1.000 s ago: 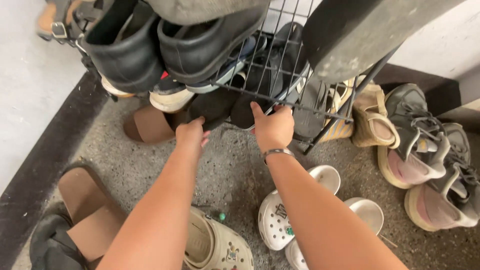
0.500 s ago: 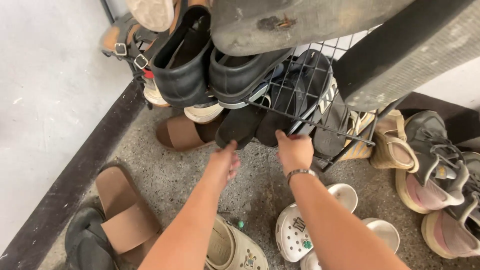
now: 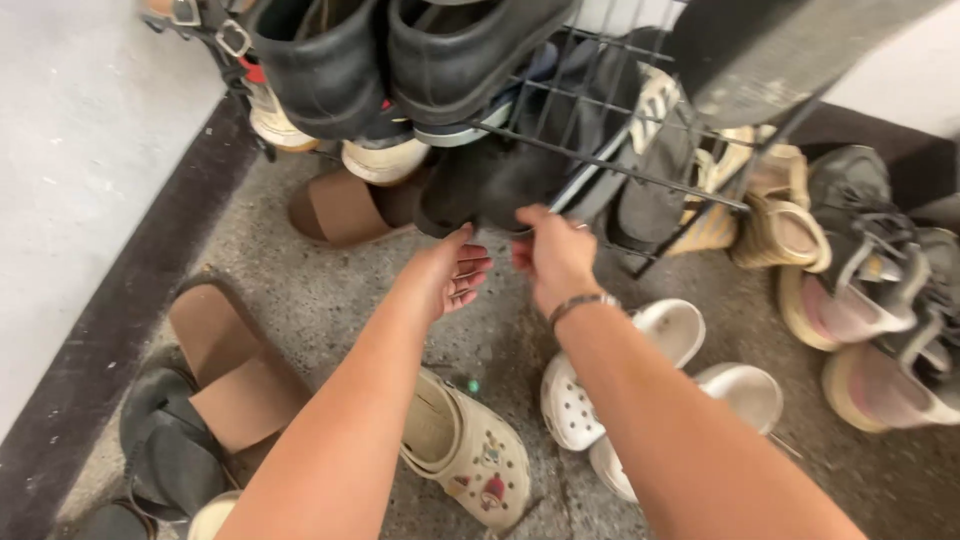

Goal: The person gathers various shoes from the floor and places them onto a multi-tiered wire shoe rack. They handle sneakers, sandals, and flip-flops, arranging them in pairs. The person then sweeps the floor with a broom and dustpan and continues to place remaining shoes onto the rack.

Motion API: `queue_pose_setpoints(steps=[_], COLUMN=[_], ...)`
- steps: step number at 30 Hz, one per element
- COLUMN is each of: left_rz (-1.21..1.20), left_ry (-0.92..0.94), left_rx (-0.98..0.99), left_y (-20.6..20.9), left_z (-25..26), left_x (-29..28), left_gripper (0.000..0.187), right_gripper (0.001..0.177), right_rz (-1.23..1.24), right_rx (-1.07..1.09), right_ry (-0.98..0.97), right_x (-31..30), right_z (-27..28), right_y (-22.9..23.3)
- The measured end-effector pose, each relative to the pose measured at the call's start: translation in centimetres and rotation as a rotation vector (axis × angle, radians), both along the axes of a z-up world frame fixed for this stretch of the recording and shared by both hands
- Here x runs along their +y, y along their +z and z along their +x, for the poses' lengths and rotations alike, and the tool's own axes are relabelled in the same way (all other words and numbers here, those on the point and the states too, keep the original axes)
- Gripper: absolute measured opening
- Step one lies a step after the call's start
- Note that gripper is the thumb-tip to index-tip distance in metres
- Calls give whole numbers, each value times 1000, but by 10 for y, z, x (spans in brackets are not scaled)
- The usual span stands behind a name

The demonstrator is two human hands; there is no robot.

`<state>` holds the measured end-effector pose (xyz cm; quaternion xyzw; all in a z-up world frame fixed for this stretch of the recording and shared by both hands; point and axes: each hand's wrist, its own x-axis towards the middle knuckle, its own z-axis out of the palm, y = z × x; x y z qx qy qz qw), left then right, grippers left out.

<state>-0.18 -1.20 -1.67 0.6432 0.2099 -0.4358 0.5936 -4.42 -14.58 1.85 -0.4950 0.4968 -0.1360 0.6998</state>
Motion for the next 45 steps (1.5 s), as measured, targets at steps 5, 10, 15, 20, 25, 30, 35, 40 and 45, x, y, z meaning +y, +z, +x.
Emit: queue_pose_setpoints(steps=[5, 10, 15, 20, 25, 30, 35, 40, 45], left_rz=[-134, 8, 303, 216, 196, 109, 11, 66, -1], left_ry=[67, -43, -312, -216, -152, -46, 74, 66, 239], left_rx=[-46, -123, -55, 105, 180, 220, 138, 139, 146], left_y=[22, 114, 137, 148, 148, 146, 139, 135, 126], left_z=[-27, -64, -80, -87, -89, -93, -96, -86, -79], left_x=[8, 16, 37, 66, 84, 82, 77, 77, 81], left_gripper=[38, 86, 71, 48, 58, 62, 50, 49, 58], right_gripper=[22, 25, 48, 73, 63, 87, 76, 70, 23], right_rz=[244, 246, 311, 98, 37, -19, -83, -142, -120], right_rx=[-43, 27, 410, 561, 627, 543, 417, 350, 252], right_ry=[191, 317, 899, 1361, 1213, 881, 629, 439, 185], right_x=[17, 26, 21, -28, -55, -44, -48, -55, -67], right_z=[-71, -131, -149, -139, -125, -118, -75, -16, 0], right_y=[44, 48, 73, 104, 100, 96, 81, 43, 4])
